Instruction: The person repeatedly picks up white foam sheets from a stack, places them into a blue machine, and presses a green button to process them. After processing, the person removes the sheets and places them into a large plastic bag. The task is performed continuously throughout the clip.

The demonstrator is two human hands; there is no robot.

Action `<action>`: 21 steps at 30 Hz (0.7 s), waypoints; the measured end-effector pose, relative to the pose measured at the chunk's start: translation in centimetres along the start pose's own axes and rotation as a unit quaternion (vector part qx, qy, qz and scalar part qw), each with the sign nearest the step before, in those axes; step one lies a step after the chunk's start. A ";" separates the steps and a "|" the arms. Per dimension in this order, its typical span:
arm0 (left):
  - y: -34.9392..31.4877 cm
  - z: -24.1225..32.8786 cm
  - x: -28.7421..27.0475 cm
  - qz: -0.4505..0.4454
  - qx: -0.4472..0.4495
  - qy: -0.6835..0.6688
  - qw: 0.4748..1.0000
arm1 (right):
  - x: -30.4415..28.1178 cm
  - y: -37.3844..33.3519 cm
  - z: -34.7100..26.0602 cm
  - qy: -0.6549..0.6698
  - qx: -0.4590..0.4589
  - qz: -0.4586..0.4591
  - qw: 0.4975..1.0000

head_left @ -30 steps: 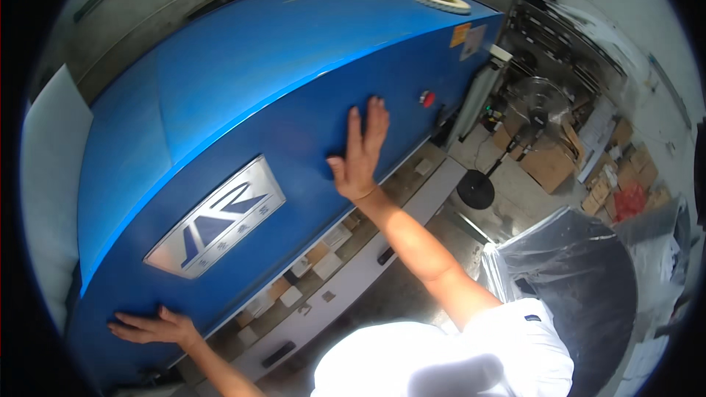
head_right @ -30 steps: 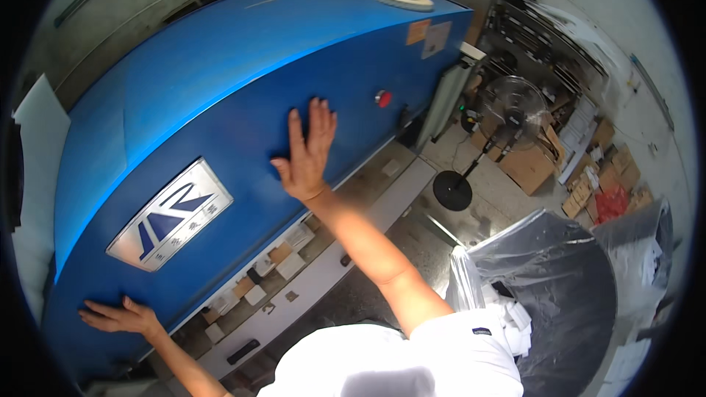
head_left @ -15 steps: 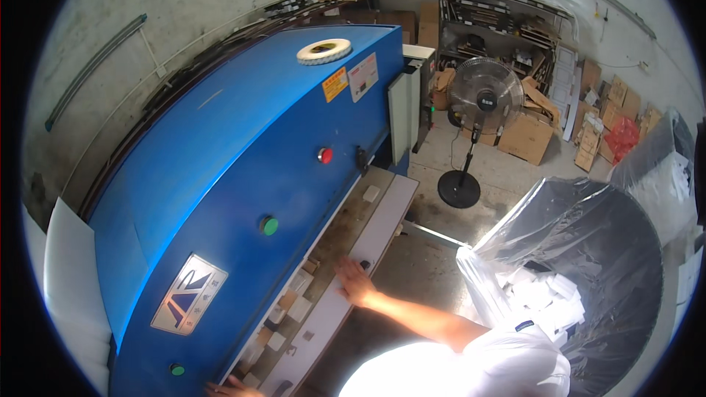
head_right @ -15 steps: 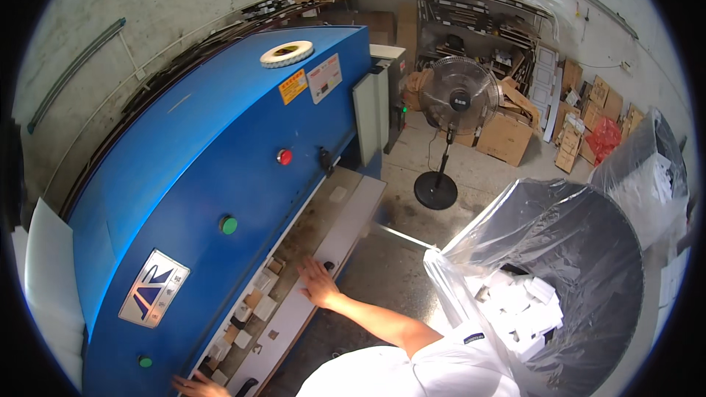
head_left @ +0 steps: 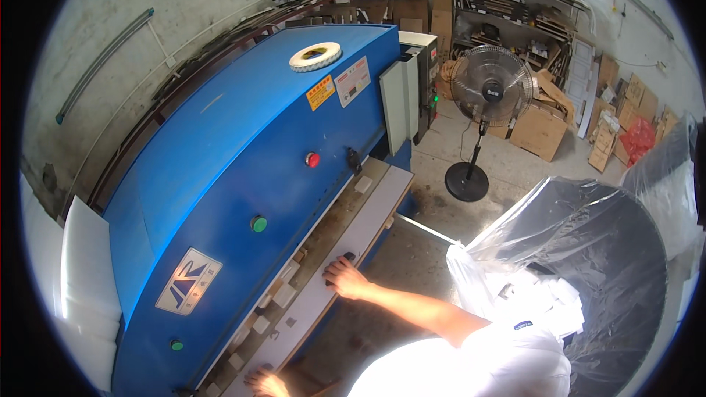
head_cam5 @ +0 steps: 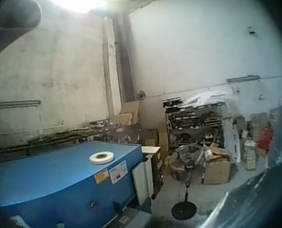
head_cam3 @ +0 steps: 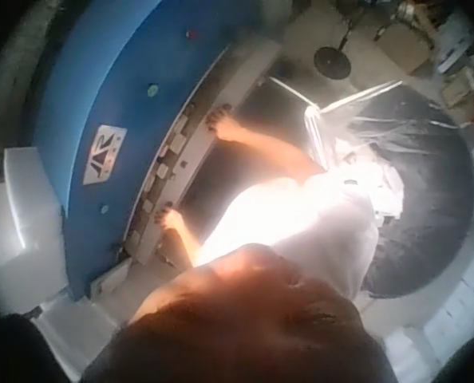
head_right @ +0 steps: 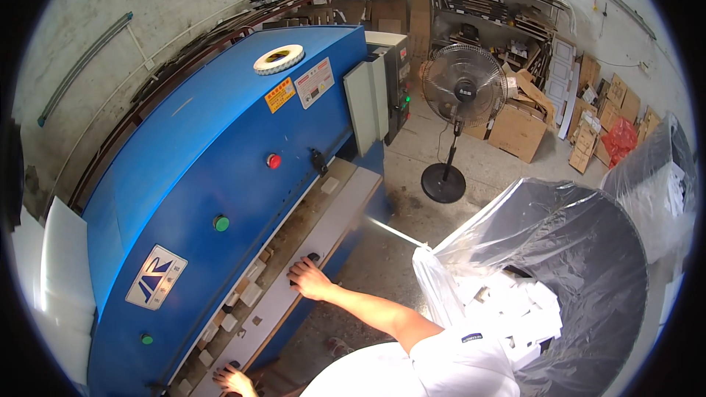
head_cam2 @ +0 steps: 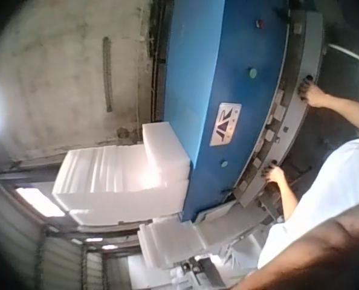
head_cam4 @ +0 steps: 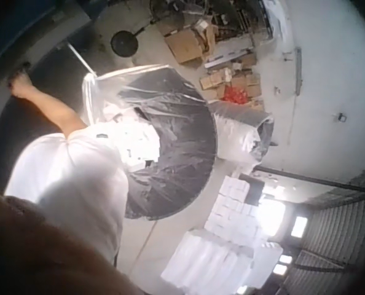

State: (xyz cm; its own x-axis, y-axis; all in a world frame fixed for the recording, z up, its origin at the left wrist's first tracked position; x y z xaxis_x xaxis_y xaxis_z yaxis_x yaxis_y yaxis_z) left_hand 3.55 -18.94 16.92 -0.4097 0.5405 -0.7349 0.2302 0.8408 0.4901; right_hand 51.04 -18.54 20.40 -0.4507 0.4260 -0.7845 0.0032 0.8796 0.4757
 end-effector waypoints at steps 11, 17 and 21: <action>0.5 -1.6 3.3 -0.089 0.031 -0.031 0.995 | -2.4 0.6 -0.1 0.032 -0.037 -0.049 0.998; 0.1 -1.5 1.8 0.038 -0.005 0.018 0.999 | -2.7 0.5 0.0 0.034 -0.040 -0.041 0.998; -0.7 -3.2 3.1 -0.078 -0.094 -0.036 0.992 | -3.5 0.6 -0.5 0.043 -0.045 -0.024 0.998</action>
State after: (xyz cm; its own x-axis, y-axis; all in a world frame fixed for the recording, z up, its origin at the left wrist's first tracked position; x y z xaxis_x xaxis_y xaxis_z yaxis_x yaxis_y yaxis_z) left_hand -0.69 -17.92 15.76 -0.3626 0.4104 -0.8367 -0.0035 0.8972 0.4416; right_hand 52.19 -19.57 23.64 -0.5237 0.3599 -0.7722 -0.0992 0.8745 0.4749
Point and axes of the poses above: each hand's wrist, its own y-axis towards the middle knuckle, its own x-axis out of the palm, z = x × y, the point moved 7 cm from there along y, towards the middle knuckle, and after that the axes turned 5 degrees about -y, right-handed, at the moved point
